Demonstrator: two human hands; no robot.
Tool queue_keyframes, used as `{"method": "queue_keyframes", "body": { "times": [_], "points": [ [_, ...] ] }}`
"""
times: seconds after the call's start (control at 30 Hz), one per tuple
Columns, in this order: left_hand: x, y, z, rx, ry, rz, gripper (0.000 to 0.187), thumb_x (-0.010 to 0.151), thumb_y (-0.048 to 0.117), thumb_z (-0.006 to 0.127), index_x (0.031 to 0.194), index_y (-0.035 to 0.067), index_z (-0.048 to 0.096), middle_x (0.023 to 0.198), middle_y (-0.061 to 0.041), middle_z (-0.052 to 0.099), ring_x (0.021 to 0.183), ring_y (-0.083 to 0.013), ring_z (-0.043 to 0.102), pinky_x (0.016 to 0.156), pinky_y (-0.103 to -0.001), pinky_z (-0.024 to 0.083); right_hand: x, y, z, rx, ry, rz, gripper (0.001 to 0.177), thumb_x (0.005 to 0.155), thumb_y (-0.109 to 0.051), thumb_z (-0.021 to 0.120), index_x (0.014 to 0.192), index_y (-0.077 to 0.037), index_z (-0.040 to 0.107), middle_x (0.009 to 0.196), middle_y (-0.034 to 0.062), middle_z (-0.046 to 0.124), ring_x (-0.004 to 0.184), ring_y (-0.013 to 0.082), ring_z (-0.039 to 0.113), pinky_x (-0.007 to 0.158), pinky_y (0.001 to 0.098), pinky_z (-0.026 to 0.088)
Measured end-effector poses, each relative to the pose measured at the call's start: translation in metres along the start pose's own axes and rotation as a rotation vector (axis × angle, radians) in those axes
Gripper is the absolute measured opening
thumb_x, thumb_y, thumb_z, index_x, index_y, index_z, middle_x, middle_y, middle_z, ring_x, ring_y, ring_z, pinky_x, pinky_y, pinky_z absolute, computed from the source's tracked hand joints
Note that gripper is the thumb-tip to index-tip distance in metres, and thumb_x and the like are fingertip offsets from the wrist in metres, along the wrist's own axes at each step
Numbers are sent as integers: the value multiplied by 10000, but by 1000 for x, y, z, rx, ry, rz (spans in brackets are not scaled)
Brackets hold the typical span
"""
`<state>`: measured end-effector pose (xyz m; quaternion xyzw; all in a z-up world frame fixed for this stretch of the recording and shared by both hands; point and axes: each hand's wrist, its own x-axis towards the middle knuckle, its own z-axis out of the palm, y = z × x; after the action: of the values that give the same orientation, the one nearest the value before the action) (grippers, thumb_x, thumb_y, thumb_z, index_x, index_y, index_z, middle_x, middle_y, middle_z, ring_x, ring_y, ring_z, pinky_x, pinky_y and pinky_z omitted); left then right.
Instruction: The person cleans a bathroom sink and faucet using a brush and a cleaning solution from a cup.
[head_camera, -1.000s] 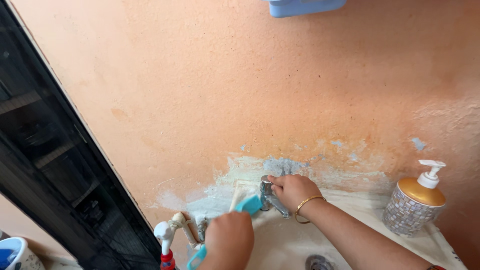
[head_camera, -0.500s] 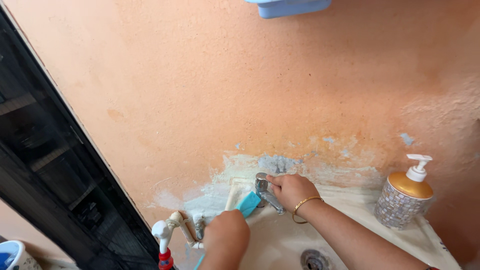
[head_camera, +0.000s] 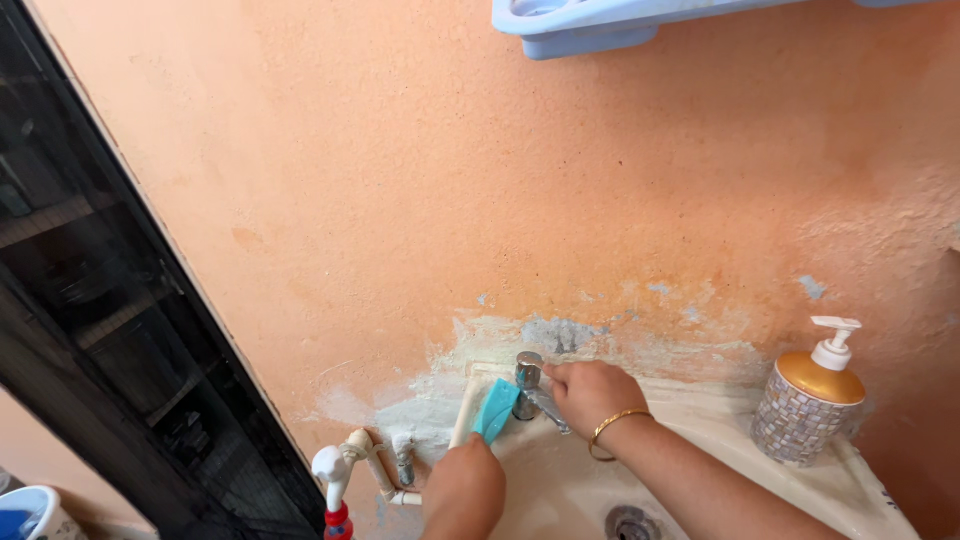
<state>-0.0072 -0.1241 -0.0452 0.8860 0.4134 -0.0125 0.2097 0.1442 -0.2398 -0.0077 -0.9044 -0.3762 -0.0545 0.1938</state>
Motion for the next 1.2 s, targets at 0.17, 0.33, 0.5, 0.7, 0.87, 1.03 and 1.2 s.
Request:
{"method": "queue_keyframes", "body": {
  "times": [0.17, 0.33, 0.5, 0.7, 0.87, 1.03, 1.2],
  "points": [
    [26, -3, -1, -3, -70, -57, 301, 978, 172, 486, 1196, 121, 688, 1273, -152, 688, 1225, -345, 660, 1023, -462, 548, -6, -1, 0, 12, -77, 55, 393, 947, -356, 553, 1324, -333, 660, 1047, 89, 745, 966, 310, 701, 883, 450, 557],
    [33, -13, 31, -143, 54, 16, 314, 1005, 208, 455, 1208, 108, 673, 1214, -200, 705, 1179, -380, 663, 1007, -472, 520, -10, 0, 0, 4, -28, 0, 410, 929, -347, 584, 1332, -316, 656, 1061, 89, 744, 972, 309, 692, 869, 459, 553],
    [51, -7, 25, -314, 10, -56, 397, 989, 151, 441, 1352, 141, 600, 1137, -195, 724, 998, -384, 735, 840, -476, 571, -27, -2, 27, 85, 157, -141, 357, 897, -339, 604, 1226, -262, 721, 1019, 77, 748, 876, 317, 714, 768, 471, 570],
    [97, -9, 30, -1049, -294, -130, 674, 946, -13, 391, 1597, 159, 345, 920, -284, 706, 708, -393, 702, 592, -517, 545, -80, -7, 81, 252, -95, -497, 368, 779, -194, 711, 1145, -165, 686, 1045, 89, 654, 1055, 292, 652, 863, 424, 540],
    [92, -5, 15, -1169, -425, -190, 732, 959, -31, 388, 1628, 210, 213, 999, -337, 697, 765, -399, 718, 646, -489, 587, -90, -17, 111, 104, 577, -1007, 301, 868, -226, 719, 1168, -236, 727, 1189, -11, 648, 1186, 207, 618, 1020, 409, 493],
    [87, -10, -2, -1179, -550, -58, 547, 941, -1, 407, 1444, 75, 607, 972, -264, 763, 711, -304, 724, 587, -393, 595, -72, -20, 113, 402, 366, -943, 156, 914, -199, 716, 1063, -154, 703, 1190, 14, 679, 1262, 221, 617, 1110, 439, 467],
    [87, -38, 8, -787, -210, 221, 435, 959, 109, 445, 1242, 99, 776, 961, -205, 796, 743, -242, 739, 676, -376, 592, -75, -34, 80, 516, 360, -937, 94, 930, -201, 738, 983, -146, 685, 1089, 11, 696, 1273, 185, 681, 1228, 456, 460]
  ]
}}
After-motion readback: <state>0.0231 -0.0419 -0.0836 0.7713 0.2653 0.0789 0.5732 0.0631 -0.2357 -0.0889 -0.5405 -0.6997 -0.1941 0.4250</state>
